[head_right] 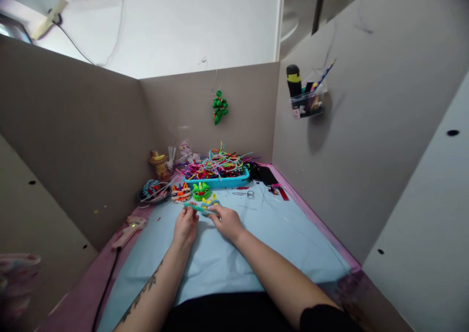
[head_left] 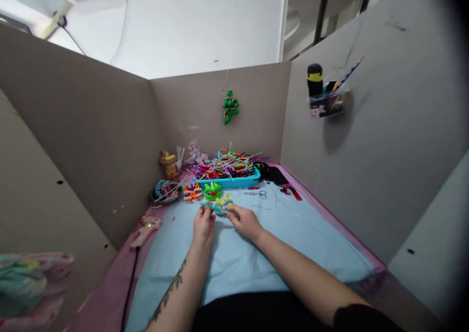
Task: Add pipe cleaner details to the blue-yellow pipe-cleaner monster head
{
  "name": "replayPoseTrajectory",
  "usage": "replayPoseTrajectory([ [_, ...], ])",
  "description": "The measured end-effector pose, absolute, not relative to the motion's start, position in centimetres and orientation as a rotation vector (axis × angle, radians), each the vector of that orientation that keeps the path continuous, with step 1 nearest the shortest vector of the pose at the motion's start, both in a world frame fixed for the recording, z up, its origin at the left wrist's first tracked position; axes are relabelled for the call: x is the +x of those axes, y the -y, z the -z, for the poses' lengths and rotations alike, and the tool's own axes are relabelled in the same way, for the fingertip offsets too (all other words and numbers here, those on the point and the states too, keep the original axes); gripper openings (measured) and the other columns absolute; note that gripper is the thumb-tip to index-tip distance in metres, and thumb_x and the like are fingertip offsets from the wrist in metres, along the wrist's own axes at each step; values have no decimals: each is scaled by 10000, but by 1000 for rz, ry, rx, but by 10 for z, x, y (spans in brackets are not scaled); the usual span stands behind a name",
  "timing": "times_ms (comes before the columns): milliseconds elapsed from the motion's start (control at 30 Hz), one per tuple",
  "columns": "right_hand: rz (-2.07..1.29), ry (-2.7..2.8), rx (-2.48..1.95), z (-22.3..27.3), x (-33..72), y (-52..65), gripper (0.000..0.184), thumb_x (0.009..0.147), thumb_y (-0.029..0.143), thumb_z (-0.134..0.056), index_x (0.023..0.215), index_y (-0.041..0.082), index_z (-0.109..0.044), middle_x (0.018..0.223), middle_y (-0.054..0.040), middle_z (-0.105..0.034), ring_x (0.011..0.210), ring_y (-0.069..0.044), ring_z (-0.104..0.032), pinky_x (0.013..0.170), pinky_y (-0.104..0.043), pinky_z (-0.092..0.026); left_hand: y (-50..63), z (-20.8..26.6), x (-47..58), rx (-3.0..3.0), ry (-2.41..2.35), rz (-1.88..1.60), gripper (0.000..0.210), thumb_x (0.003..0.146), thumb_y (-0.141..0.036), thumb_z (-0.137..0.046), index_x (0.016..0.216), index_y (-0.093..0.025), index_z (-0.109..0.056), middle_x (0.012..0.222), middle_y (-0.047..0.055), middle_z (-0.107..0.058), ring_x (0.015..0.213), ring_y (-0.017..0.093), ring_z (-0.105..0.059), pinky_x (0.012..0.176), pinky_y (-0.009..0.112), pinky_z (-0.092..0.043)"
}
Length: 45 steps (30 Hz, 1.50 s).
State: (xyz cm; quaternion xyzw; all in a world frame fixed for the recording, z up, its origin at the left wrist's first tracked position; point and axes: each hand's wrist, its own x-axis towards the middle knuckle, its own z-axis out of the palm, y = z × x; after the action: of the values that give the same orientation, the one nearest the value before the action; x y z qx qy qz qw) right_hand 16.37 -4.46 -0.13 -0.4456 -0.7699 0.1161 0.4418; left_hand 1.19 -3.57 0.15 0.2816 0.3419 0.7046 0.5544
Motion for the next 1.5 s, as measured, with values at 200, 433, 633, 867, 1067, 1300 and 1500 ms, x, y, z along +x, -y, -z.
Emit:
replayPoseTrajectory([
  [200,-319,1909,-1091,5,166,44,153,835,277,-476,849,207,-612,696,-8,-622,618,-142,-553,593,-223,-385,43,-4,17,794,-800,-1530,511,563,-320,-784,1011,-159,-594,996,92,-661,837,150,-621,707,236,-447],
  [433,-343,1949,-1060,6,166,42,152,843,274,-469,769,210,-585,636,9,-580,590,-135,-529,568,-218,-366,45,-3,18,860,-876,-1578,501,533,-346,-785,938,-120,-595,840,91,-693,787,188,-647,727,287,-469],
  [633,-323,1965,-1051,4,166,42,158,840,253,-468,761,209,-598,671,-2,-596,635,-143,-534,599,-228,-372,44,-4,16,800,-873,-1682,433,567,-320,-771,922,-141,-598,849,60,-689,807,160,-638,693,239,-454],
  [867,-177,1931,-1112,4,199,18,169,815,212,-478,747,201,-632,785,-39,-626,795,-177,-527,769,-292,-384,35,-7,-1,520,-850,-1923,306,589,-275,-762,830,-165,-607,828,14,-659,746,84,-612,658,174,-431],
  [1067,7,1511,-1610,10,262,-10,227,809,235,-446,780,175,-662,749,-72,-587,746,-199,-519,696,-297,-386,34,-5,0,655,-1001,-1799,374,606,-329,-739,925,-172,-624,799,20,-639,694,95,-598,624,190,-433],
  [1300,-45,1559,-1867,11,257,-7,128,731,237,-576,747,188,-693,825,-123,-592,853,-261,-514,708,-341,-371,47,-4,14,1420,-1280,-1569,215,636,-317,-695,785,-163,-694,642,4,-606,605,132,-508,596,229,-386],
  [1500,-154,1652,-1283,-8,225,16,245,807,301,-504,949,165,-650,874,-93,-596,791,-201,-530,722,-322,-421,53,2,18,1732,-1278,-1530,105,615,-213,-707,552,-207,-622,563,-7,-511,559,139,-437,604,237,-322],
])
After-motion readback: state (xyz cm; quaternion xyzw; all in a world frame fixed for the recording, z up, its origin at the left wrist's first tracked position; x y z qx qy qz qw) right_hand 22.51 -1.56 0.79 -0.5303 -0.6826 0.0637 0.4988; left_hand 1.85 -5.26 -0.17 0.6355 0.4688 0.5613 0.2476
